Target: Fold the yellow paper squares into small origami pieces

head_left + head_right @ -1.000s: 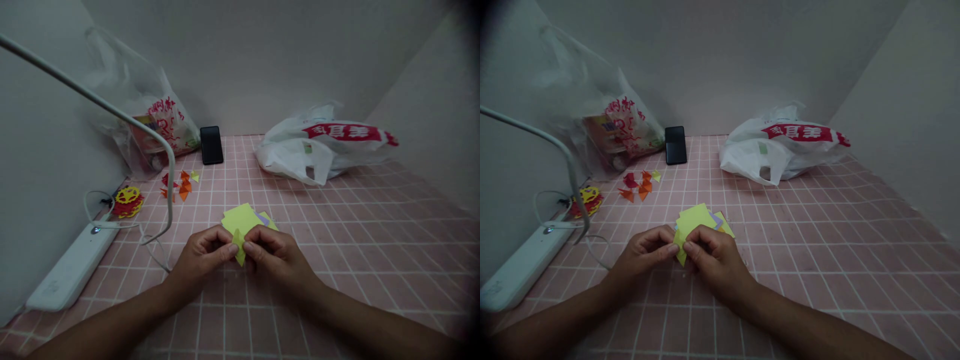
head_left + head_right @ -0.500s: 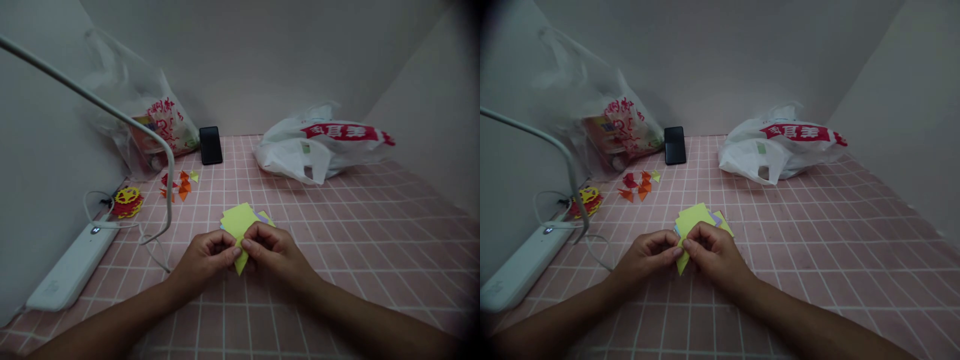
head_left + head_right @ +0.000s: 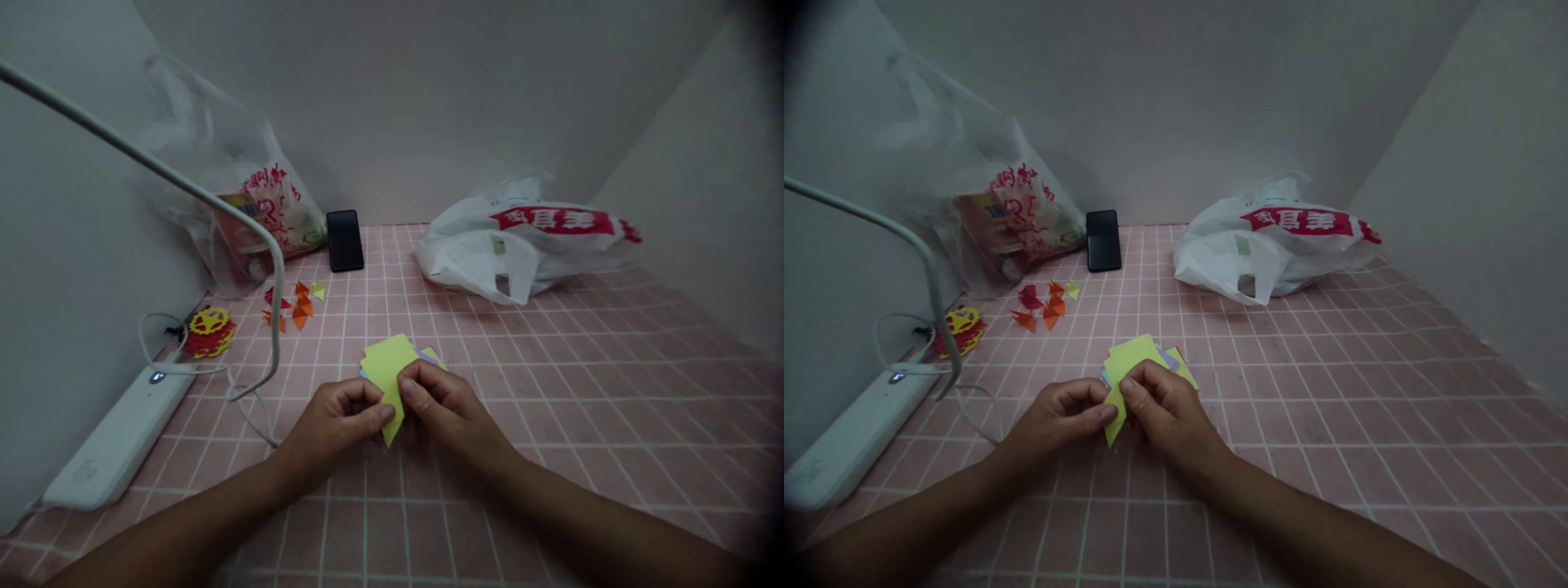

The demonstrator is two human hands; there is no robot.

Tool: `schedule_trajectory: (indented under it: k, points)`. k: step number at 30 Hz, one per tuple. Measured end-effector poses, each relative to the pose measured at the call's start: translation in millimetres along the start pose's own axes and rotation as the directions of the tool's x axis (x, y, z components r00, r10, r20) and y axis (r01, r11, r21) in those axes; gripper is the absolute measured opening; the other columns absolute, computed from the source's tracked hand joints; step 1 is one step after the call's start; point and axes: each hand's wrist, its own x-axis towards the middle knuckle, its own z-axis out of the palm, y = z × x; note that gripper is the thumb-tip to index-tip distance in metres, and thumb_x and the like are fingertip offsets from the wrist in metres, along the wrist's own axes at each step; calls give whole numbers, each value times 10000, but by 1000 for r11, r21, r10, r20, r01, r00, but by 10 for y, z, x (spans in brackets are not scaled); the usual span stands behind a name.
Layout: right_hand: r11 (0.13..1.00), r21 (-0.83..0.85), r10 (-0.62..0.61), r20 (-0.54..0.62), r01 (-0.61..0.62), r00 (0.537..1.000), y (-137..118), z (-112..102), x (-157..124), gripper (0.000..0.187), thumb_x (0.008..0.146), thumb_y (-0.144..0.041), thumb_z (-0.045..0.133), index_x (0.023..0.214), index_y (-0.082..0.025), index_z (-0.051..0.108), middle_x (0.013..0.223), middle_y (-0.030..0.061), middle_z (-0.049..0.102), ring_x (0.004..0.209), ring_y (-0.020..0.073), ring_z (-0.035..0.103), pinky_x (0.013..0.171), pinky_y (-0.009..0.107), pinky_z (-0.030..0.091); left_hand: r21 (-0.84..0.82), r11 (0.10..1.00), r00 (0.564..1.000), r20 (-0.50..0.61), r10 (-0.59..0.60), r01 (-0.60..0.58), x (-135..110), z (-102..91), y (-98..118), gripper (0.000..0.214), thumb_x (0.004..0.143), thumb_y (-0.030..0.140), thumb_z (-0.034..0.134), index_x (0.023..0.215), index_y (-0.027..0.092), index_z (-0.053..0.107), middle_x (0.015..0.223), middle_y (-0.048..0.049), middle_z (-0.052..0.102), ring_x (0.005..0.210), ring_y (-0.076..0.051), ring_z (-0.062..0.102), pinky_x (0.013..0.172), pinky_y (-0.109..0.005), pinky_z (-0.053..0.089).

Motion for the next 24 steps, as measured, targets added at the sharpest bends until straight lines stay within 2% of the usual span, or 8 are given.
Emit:
schedule_trajectory:
  k: [4, 7, 10, 13, 18, 24]
  points:
    - [998, 45, 50, 25, -51, 998, 27, 5, 4, 248, 831, -371, 615, 707, -201, 485, 554, -43, 530, 462, 93, 465, 449, 216, 341, 8, 1000, 1000, -26, 9, -9, 15, -7, 2, 217, 789, 339, 693, 726, 140, 634, 663, 10, 608, 623, -110, 538, 618, -228, 412]
    - [999, 20, 30, -7, -30, 1000, 52, 1, -8, 250, 858, -357, 591, 697, -197, 487, 528, -44, 525, 462, 93, 469, 458, 216, 341, 10, 1000, 1000, -17, 11, -11, 14, 2, 8, 210, 786, 337, 685, 743, 136, 643, 687, 2, 618, 644, -116, 545, 637, -236, 421]
    - [999, 42, 2, -8, -1, 1000, 62, 11, -11, 243, 889, -374, 557, 738, -189, 513, 558, -41, 543, 472, 92, 485, 471, 218, 369, 25, 999, 997, -75, 35, -33, 7, 10, 25, 203, 771, 325, 690, 711, 140, 630, 660, 12, 603, 628, -113, 534, 622, -232, 413]
    - [988, 149, 32, 7, -33, 999, 56, 36, 8, 217, 816, -357, 648, 780, -192, 512, 592, -50, 562, 468, 88, 503, 463, 212, 399, 29, 998, 989, -133, 61, -57, 5, 13, 40, 205, 765, 322, 693, 694, 143, 623, 633, 20, 591, 612, -113, 530, 616, -235, 410]
    - [952, 287, 110, 14, -109, 994, 60, 48, 50, 250, 728, -316, 729, 755, -182, 519, 584, -50, 594, 434, 73, 526, 441, 192, 379, -64, 997, 994, -99, 47, -54, 25, 0, 3, 205, 730, 325, 730, 755, 142, 642, 674, 8, 627, 641, -131, 564, 656, -262, 431]
    - [932, 349, 85, 44, -95, 995, 110, 74, 58, 287, 718, -334, 757, 763, -185, 516, 616, -38, 610, 442, 69, 519, 439, 200, 375, -61, 995, 994, -86, 74, -79, 12, -10, -55, 226, 802, 370, 674, 763, 149, 640, 697, -17, 644, 677, -159, 587, 673, -285, 437]
